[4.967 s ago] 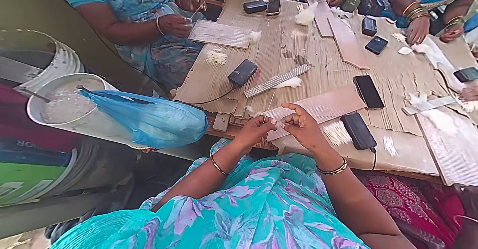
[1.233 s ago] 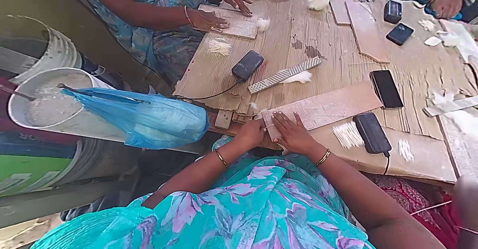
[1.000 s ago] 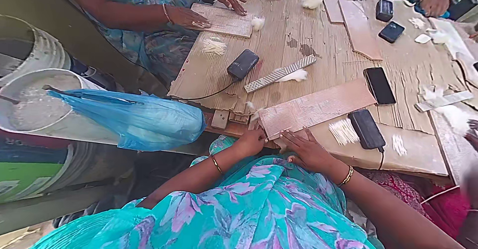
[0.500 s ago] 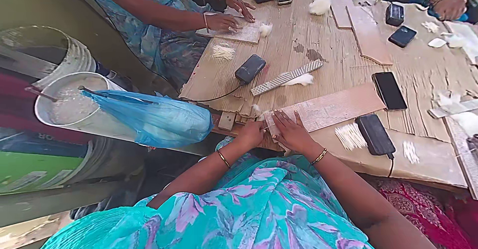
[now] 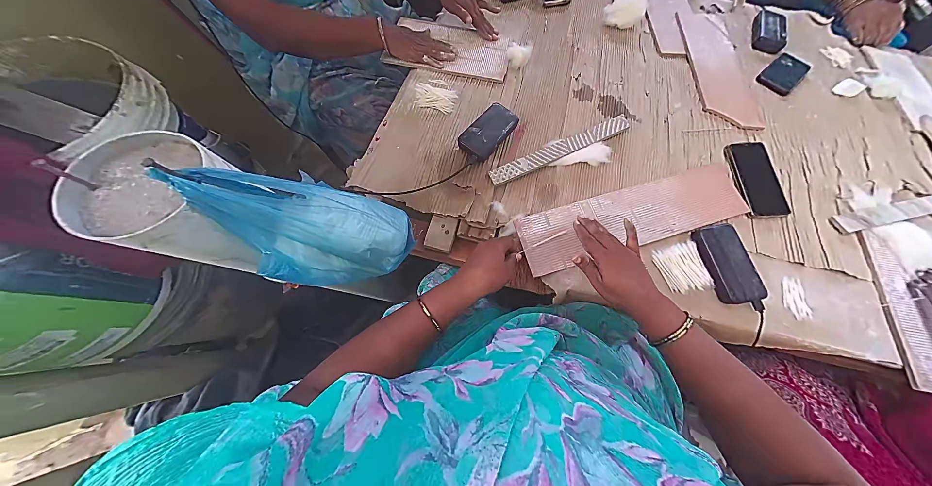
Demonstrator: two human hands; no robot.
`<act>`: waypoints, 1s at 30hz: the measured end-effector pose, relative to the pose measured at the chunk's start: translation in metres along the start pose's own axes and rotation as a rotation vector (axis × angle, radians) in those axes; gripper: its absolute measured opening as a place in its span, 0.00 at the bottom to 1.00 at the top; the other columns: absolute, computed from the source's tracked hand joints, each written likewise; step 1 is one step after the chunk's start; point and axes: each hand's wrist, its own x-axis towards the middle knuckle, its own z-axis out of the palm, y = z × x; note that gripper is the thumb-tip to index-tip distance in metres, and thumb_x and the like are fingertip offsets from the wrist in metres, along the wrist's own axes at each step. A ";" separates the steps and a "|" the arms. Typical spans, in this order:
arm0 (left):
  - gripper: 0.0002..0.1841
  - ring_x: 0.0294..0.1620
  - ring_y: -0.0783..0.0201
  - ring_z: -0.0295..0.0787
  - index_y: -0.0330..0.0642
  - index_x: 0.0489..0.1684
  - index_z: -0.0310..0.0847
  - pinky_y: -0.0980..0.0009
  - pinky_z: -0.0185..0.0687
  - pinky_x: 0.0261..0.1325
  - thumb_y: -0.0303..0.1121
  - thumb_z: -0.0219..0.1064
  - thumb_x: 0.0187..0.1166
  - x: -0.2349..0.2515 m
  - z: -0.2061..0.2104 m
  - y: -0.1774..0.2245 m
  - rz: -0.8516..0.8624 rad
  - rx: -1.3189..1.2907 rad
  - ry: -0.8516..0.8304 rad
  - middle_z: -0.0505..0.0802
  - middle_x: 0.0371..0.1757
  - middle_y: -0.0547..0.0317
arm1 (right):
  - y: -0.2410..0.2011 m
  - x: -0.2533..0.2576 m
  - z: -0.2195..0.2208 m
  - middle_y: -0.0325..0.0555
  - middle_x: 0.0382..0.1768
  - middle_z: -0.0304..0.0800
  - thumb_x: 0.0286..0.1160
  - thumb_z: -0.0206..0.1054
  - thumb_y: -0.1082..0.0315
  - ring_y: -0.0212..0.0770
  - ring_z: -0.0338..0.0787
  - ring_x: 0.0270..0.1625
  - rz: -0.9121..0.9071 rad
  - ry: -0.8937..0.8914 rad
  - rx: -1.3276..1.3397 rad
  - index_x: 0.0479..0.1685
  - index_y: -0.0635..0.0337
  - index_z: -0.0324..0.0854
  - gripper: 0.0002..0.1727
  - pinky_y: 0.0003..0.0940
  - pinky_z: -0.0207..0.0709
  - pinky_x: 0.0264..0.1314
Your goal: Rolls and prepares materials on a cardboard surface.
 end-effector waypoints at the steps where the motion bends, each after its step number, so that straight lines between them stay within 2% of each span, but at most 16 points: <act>1: 0.16 0.59 0.46 0.89 0.32 0.62 0.83 0.46 0.80 0.68 0.35 0.56 0.93 0.002 -0.002 0.001 -0.013 0.006 0.015 0.91 0.56 0.39 | -0.002 0.010 0.003 0.55 0.87 0.69 0.92 0.43 0.45 0.55 0.64 0.91 0.022 0.004 0.008 0.87 0.64 0.67 0.37 0.78 0.34 0.88; 5: 0.16 0.63 0.43 0.88 0.33 0.63 0.83 0.43 0.79 0.70 0.35 0.56 0.93 0.013 -0.002 0.000 -0.038 0.072 0.045 0.91 0.59 0.38 | -0.011 0.043 0.026 0.55 0.89 0.63 0.91 0.47 0.46 0.54 0.59 0.93 -0.031 -0.050 -0.002 0.89 0.63 0.62 0.37 0.74 0.36 0.90; 8: 0.15 0.66 0.44 0.87 0.34 0.62 0.84 0.44 0.77 0.73 0.35 0.57 0.92 0.015 0.000 0.000 -0.055 0.115 0.039 0.90 0.60 0.39 | -0.017 0.051 0.040 0.50 0.94 0.54 0.90 0.45 0.39 0.49 0.49 0.96 -0.083 -0.172 -0.055 0.94 0.59 0.54 0.42 0.70 0.26 0.92; 10: 0.15 0.67 0.43 0.86 0.33 0.61 0.84 0.44 0.76 0.74 0.35 0.57 0.92 0.014 -0.001 -0.001 -0.060 0.149 0.025 0.90 0.61 0.38 | -0.020 0.047 0.042 0.50 0.95 0.49 0.88 0.45 0.36 0.48 0.44 0.97 -0.079 -0.237 -0.054 0.95 0.58 0.50 0.45 0.71 0.23 0.92; 13: 0.17 0.69 0.42 0.84 0.32 0.63 0.83 0.44 0.73 0.76 0.36 0.55 0.93 0.012 0.000 0.002 -0.034 0.178 -0.021 0.89 0.63 0.36 | -0.023 0.028 0.027 0.50 0.97 0.41 0.88 0.45 0.36 0.46 0.37 0.98 -0.012 -0.376 0.036 0.97 0.57 0.43 0.45 0.69 0.17 0.92; 16: 0.19 0.69 0.42 0.85 0.31 0.65 0.82 0.44 0.74 0.76 0.37 0.56 0.93 0.008 0.004 0.004 -0.018 0.206 -0.035 0.89 0.64 0.35 | -0.027 0.005 0.017 0.53 0.97 0.39 0.87 0.45 0.34 0.50 0.37 0.98 0.000 -0.430 0.094 0.97 0.59 0.40 0.48 0.69 0.16 0.92; 21: 0.18 0.67 0.43 0.87 0.32 0.64 0.83 0.44 0.75 0.75 0.37 0.57 0.92 0.001 0.014 0.006 -0.010 0.230 -0.019 0.90 0.62 0.37 | -0.028 -0.025 0.009 0.54 0.95 0.48 0.88 0.49 0.37 0.52 0.44 0.97 -0.058 -0.391 0.112 0.94 0.62 0.50 0.45 0.72 0.16 0.91; 25: 0.17 0.63 0.45 0.89 0.33 0.63 0.84 0.46 0.78 0.73 0.36 0.57 0.92 -0.004 0.020 0.005 0.008 0.257 0.032 0.92 0.59 0.39 | -0.026 -0.030 0.010 0.52 0.89 0.64 0.90 0.49 0.39 0.54 0.54 0.95 -0.088 -0.228 0.143 0.90 0.59 0.62 0.40 0.76 0.20 0.89; 30: 0.15 0.60 0.43 0.90 0.32 0.60 0.85 0.44 0.79 0.70 0.34 0.59 0.91 -0.022 0.019 0.020 0.050 0.292 0.098 0.93 0.55 0.38 | -0.034 -0.037 -0.001 0.51 0.82 0.76 0.89 0.54 0.46 0.55 0.64 0.90 -0.090 -0.037 0.188 0.85 0.57 0.70 0.33 0.78 0.29 0.88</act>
